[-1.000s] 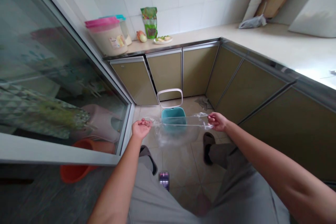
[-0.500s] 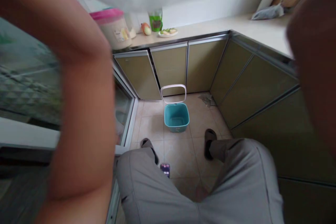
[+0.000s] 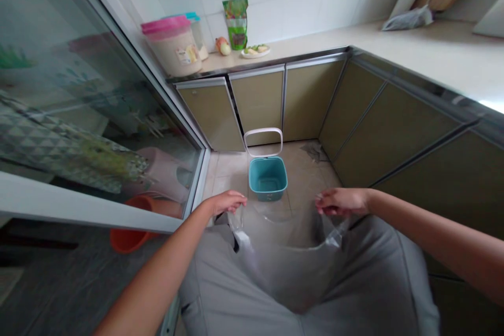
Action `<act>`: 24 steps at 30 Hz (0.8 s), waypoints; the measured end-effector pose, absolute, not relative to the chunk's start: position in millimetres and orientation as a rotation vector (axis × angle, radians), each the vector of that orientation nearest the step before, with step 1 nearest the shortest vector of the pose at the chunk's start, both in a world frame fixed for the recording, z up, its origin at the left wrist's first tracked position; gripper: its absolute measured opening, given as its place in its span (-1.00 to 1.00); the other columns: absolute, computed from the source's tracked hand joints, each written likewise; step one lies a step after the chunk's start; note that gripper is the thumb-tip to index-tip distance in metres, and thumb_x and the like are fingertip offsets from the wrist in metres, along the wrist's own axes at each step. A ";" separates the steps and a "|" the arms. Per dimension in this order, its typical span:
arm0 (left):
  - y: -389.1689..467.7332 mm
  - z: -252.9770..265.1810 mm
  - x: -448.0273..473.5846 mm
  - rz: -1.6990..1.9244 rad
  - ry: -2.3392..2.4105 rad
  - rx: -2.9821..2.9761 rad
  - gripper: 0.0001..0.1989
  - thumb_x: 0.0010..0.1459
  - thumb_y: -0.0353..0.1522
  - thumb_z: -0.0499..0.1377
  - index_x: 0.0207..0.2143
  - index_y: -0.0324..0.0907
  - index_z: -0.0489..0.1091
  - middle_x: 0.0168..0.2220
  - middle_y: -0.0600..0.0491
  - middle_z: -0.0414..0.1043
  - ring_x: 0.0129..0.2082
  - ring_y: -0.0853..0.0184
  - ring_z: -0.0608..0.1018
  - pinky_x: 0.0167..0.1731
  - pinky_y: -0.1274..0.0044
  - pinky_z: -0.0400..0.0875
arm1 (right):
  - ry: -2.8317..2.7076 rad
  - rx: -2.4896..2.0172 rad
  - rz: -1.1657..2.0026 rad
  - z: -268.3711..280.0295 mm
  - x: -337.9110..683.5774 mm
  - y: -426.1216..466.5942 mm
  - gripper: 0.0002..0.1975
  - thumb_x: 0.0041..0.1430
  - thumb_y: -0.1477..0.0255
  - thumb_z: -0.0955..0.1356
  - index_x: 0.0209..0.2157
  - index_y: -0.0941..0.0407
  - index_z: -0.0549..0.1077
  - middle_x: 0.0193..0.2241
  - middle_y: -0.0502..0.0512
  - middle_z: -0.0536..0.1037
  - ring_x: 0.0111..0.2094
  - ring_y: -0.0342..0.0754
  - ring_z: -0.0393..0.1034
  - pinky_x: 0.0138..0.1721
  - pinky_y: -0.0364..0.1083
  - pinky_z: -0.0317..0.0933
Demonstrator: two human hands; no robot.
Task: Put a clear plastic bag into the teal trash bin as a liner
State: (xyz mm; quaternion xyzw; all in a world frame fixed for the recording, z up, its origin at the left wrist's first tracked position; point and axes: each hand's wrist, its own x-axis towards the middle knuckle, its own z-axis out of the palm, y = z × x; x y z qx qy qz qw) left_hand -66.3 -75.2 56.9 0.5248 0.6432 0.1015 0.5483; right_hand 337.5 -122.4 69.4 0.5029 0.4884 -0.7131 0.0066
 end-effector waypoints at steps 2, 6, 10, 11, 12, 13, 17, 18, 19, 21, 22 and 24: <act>-53.6 66.7 -66.8 0.352 1.380 1.116 -0.81 0.20 -0.32 0.26 -0.45 -0.19 0.43 -0.64 0.23 -0.03 -0.67 0.55 0.11 -0.53 0.61 0.16 | 1.558 1.765 -2.268 82.3 337.5 -104.5 -0.56 0.05 0.03 0.48 -0.34 0.12 0.43 -0.59 -0.10 0.25 -0.65 -0.28 -0.06 -0.69 -0.22 -0.25; -16.0 89.9 -63.0 0.568 1.220 1.041 -0.92 0.19 -0.36 0.27 -0.27 -0.18 0.46 -0.61 0.27 -0.03 -0.66 0.55 0.03 -0.56 0.62 0.10 | 1.652 2.011 -2.287 110.3 336.6 -74.9 -0.60 0.06 0.13 0.51 -0.19 0.08 0.45 -0.57 -0.12 0.24 -0.64 -0.27 -0.06 -0.68 -0.23 -0.27; 12.6 118.7 -61.1 0.752 1.247 1.154 -0.70 0.13 -0.41 0.27 -0.05 -0.17 0.49 -0.64 0.30 -0.05 -0.69 0.53 0.05 -0.59 0.63 0.07 | 1.772 2.121 -2.349 142.9 338.4 -54.8 -0.57 0.11 0.25 0.50 -0.01 0.04 0.43 -0.59 -0.16 0.18 -0.64 -0.27 -0.08 -0.67 -0.25 -0.28; 18.2 125.8 -60.8 0.790 1.259 1.190 -0.66 0.11 -0.42 0.26 -0.02 -0.17 0.49 -0.65 0.31 -0.04 -0.70 0.52 0.06 -0.60 0.63 0.07 | 1.802 2.134 -2.355 150.3 338.4 -50.9 -0.56 0.13 0.28 0.49 0.03 0.03 0.41 -0.59 -0.16 0.17 -0.64 -0.27 -0.08 -0.67 -0.25 -0.27; 23.0 132.2 -60.5 0.821 1.269 1.217 -0.62 0.10 -0.42 0.27 0.01 -0.16 0.49 -0.65 0.31 -0.02 -0.70 0.52 0.07 -0.61 0.64 0.07 | 1.826 2.146 -2.357 156.5 338.0 -47.5 -0.55 0.14 0.30 0.48 0.06 0.02 0.40 -0.59 -0.17 0.17 -0.65 -0.27 -0.09 -0.67 -0.25 -0.27; 26.8 137.5 -60.0 0.844 1.276 1.234 -0.59 0.09 -0.42 0.27 0.04 -0.15 0.49 -0.65 0.30 0.00 -0.71 0.52 0.08 -0.61 0.64 0.08 | 1.842 2.157 -2.354 161.2 337.2 -44.5 -0.53 0.15 0.32 0.48 0.09 0.02 0.39 -0.59 -0.17 0.17 -0.66 -0.27 -0.09 -0.67 -0.25 -0.26; 31.3 143.4 -57.0 0.862 1.297 1.236 -0.47 0.04 -0.47 0.29 0.11 -0.16 0.48 -0.66 0.31 0.05 -0.73 0.54 0.10 -0.64 0.65 0.05 | 1.808 2.258 -2.270 161.5 331.8 -36.4 -0.50 0.19 0.38 0.44 0.15 -0.01 0.36 -0.60 -0.17 0.19 -0.68 -0.28 -0.09 -0.69 -0.25 -0.27; 30.2 140.9 -56.5 0.855 1.298 1.228 -0.46 0.03 -0.48 0.30 0.12 -0.16 0.47 -0.67 0.32 0.04 -0.74 0.54 0.09 -0.66 0.66 0.02 | 1.778 2.292 -2.236 157.5 330.5 -35.4 -0.50 0.19 0.38 0.43 0.16 -0.01 0.36 -0.60 -0.17 0.20 -0.69 -0.28 -0.09 -0.69 -0.25 -0.28; 28.6 137.4 -56.3 0.846 1.294 1.218 -0.46 0.02 -0.49 0.30 0.11 -0.17 0.47 -0.67 0.32 0.04 -0.74 0.55 0.09 -0.67 0.66 -0.02 | 1.746 2.322 -2.201 152.6 329.4 -34.7 -0.50 0.20 0.38 0.43 0.17 -0.02 0.36 -0.60 -0.16 0.21 -0.70 -0.28 -0.09 -0.69 -0.25 -0.28; 24.5 129.1 -57.2 0.819 1.287 1.187 -0.50 0.00 -0.51 0.32 0.05 -0.18 0.48 -0.67 0.32 0.06 -0.75 0.56 0.08 -0.68 0.66 -0.08 | 1.680 2.360 -2.148 141.7 328.0 -34.5 -0.50 0.20 0.37 0.43 0.17 -0.02 0.36 -0.61 -0.15 0.24 -0.71 -0.27 -0.08 -0.70 -0.25 -0.29; 22.5 125.4 -58.3 0.798 1.291 1.172 -0.53 -0.02 -0.51 0.33 0.00 -0.18 0.48 -0.67 0.31 0.09 -0.75 0.56 0.09 -0.68 0.66 -0.09 | 1.642 2.368 -2.132 136.6 327.7 -34.9 -0.51 0.20 0.35 0.43 0.15 -0.02 0.37 -0.61 -0.14 0.26 -0.71 -0.27 -0.08 -0.70 -0.25 -0.29; 18.8 120.8 -61.4 0.736 1.323 1.149 -0.59 -0.04 -0.52 0.35 -0.08 -0.17 0.47 -0.66 0.30 0.13 -0.75 0.57 0.11 -0.68 0.67 -0.11 | 1.557 2.377 -2.112 128.0 327.6 -35.8 -0.56 0.19 0.31 0.45 0.09 0.01 0.40 -0.60 -0.12 0.30 -0.72 -0.27 -0.07 -0.71 -0.25 -0.30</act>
